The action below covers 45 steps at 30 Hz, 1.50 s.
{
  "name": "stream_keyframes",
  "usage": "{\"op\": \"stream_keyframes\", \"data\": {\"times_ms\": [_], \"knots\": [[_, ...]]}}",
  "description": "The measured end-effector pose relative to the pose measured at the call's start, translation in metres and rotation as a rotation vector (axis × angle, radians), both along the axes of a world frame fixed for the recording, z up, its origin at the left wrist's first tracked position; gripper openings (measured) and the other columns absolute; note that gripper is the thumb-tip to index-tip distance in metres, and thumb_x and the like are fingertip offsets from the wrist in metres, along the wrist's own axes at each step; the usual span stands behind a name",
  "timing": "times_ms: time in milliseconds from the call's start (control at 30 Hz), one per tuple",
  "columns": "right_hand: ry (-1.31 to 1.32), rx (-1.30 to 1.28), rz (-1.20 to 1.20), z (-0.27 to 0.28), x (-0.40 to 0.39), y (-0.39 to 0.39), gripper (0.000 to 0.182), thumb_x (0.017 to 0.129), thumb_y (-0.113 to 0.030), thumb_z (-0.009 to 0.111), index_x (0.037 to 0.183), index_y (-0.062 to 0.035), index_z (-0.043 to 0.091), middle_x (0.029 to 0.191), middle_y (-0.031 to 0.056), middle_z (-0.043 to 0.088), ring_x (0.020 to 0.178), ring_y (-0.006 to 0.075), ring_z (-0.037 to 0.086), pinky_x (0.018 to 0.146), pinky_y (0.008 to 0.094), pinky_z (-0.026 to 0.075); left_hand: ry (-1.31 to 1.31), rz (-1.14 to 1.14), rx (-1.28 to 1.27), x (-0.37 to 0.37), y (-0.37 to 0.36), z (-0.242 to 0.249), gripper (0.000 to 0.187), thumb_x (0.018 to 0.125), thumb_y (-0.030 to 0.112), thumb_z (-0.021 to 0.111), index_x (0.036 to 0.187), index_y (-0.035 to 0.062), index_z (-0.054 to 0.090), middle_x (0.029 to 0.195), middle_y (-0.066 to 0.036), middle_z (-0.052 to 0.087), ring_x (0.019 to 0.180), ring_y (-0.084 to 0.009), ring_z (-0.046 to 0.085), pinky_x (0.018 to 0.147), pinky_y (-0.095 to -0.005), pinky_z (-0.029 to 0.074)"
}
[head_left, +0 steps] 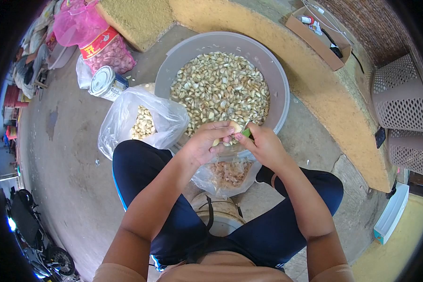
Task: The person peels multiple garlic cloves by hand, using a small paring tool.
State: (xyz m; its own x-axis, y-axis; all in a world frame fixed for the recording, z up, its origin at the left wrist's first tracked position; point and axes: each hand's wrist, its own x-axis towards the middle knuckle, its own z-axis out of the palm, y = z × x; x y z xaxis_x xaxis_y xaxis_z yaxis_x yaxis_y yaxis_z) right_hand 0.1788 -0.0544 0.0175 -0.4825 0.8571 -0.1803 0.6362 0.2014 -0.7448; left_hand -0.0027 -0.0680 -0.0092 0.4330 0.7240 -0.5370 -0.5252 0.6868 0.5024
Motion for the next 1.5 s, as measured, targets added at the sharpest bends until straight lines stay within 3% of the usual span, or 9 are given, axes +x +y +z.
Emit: {"op": "stream_keyframes", "data": {"times_ms": [200,500,900,1100,1200,1300,1400,1500], "knots": [[-0.129,0.119,-0.006,-0.013,-0.004,-0.004,0.041,0.083,-0.039,0.053,0.073,0.0009,0.048,0.064,0.0200,0.056,0.062,0.0357,0.056,0.055,0.0424,0.042,0.074,0.119,-0.002,0.012,-0.003,0.007,0.025,0.080,0.009,0.059,0.103,0.0001,0.054,0.079,0.000,0.055,0.064,-0.0041,0.048,0.037,-0.0146,0.027],[0.045,0.024,-0.127,0.001,-0.004,-0.001,0.036,0.080,-0.034,0.060,0.074,-0.0009,0.046,0.061,0.0175,0.055,0.058,0.0347,0.056,0.052,0.0399,0.042,0.017,0.139,-0.033,0.008,-0.002,-0.001,0.037,0.078,0.006,0.060,0.112,0.0018,0.046,0.087,-0.002,0.056,0.065,-0.0056,0.047,0.042,-0.0156,0.030],[0.133,0.049,-0.203,-0.004,-0.002,0.000,0.033,0.082,-0.030,0.056,0.074,0.0001,0.044,0.061,0.0190,0.055,0.060,0.0363,0.056,0.053,0.0412,0.041,0.190,0.098,0.104,0.015,-0.003,0.004,0.020,0.078,0.001,0.060,0.095,0.0051,0.049,0.078,-0.005,0.055,0.056,-0.0054,0.047,0.039,-0.0164,0.029],[0.065,0.091,-0.213,-0.007,-0.002,0.000,0.035,0.082,-0.031,0.056,0.070,0.0005,0.047,0.060,0.0200,0.054,0.059,0.0366,0.055,0.052,0.0421,0.041,0.414,0.081,0.231,0.018,-0.006,0.006,0.019,0.077,0.005,0.064,0.091,0.0044,0.051,0.068,-0.002,0.055,0.046,-0.0020,0.041,0.039,-0.0160,0.026],[0.025,0.080,-0.232,-0.004,-0.003,0.001,0.037,0.081,-0.032,0.056,0.067,0.0008,0.048,0.060,0.0204,0.054,0.057,0.0369,0.055,0.051,0.0427,0.041,0.647,0.058,0.394,0.021,-0.006,-0.005,0.018,0.077,0.006,0.065,0.090,0.0042,0.052,0.068,-0.001,0.055,0.049,-0.0017,0.043,0.040,-0.0162,0.028],[0.028,0.033,-0.213,-0.005,-0.003,0.000,0.036,0.080,-0.031,0.057,0.067,0.0012,0.050,0.059,0.0200,0.054,0.055,0.0364,0.054,0.051,0.0420,0.041,0.679,0.078,0.435,0.021,-0.007,-0.006,0.018,0.078,0.006,0.064,0.090,0.0038,0.052,0.069,-0.001,0.056,0.051,-0.0017,0.044,0.041,-0.0168,0.030],[0.082,-0.040,-0.191,-0.001,-0.002,0.000,0.035,0.080,-0.031,0.057,0.069,0.0019,0.052,0.058,0.0189,0.054,0.053,0.0335,0.054,0.050,0.0396,0.041,0.700,0.145,0.564,0.019,-0.004,-0.022,0.019,0.078,0.007,0.064,0.093,0.0031,0.052,0.072,-0.001,0.056,0.052,-0.0020,0.045,0.042,-0.0171,0.031],[0.135,-0.128,-0.184,0.000,-0.002,-0.001,0.031,0.083,-0.027,0.057,0.071,0.0012,0.050,0.052,0.0055,0.045,0.051,0.0089,0.039,0.045,0.0291,0.034,0.655,0.151,0.399,0.017,-0.004,-0.007,0.023,0.075,0.009,0.067,0.093,-0.0005,0.054,0.076,-0.004,0.059,0.065,-0.0070,0.053,0.059,-0.0211,0.043]]}}
